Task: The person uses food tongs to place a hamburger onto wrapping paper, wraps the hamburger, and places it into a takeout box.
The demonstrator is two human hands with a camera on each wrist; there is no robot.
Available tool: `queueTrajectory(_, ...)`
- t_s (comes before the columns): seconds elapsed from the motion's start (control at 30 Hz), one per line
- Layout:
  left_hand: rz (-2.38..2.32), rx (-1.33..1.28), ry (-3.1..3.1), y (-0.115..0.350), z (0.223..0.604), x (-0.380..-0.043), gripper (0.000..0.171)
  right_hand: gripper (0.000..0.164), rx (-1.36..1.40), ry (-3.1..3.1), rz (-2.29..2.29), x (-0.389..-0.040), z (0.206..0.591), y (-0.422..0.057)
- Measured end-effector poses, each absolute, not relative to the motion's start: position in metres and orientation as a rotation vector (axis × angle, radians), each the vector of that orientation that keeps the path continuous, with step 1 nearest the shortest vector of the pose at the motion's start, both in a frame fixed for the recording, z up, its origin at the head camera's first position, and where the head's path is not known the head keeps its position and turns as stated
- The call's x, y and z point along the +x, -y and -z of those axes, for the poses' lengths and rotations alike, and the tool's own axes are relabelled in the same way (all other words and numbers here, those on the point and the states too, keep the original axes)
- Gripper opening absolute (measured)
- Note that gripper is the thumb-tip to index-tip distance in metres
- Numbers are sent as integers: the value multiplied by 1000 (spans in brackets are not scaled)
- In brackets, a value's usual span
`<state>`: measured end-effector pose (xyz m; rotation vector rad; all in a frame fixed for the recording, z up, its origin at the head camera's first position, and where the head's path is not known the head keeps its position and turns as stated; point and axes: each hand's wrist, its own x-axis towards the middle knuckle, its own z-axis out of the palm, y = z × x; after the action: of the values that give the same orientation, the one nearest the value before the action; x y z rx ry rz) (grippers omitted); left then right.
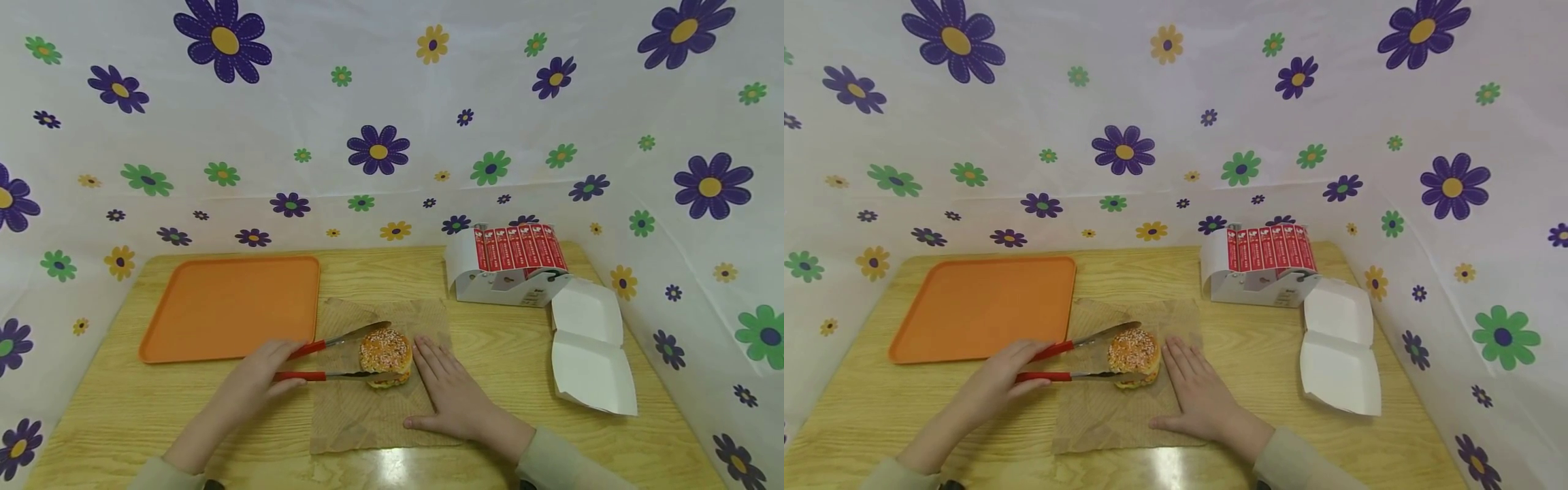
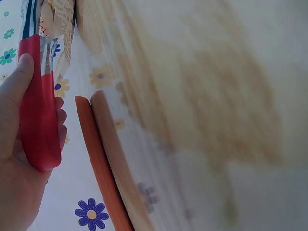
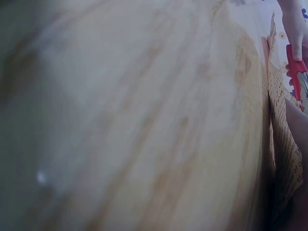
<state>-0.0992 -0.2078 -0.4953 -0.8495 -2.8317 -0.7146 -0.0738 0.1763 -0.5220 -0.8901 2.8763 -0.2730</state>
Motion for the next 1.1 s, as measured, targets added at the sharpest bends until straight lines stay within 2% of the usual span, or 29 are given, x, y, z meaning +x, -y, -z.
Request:
queueTrajectory(0.8, 601, -972, 2649, 216, 496, -108, 67, 123, -892, -2874, 265, -76, 521, -176)
queueTrajectory(1.1, 701, -845, 2656, 220, 493, -110, 69, 122, -884, -2863, 284, -75, 522, -177)
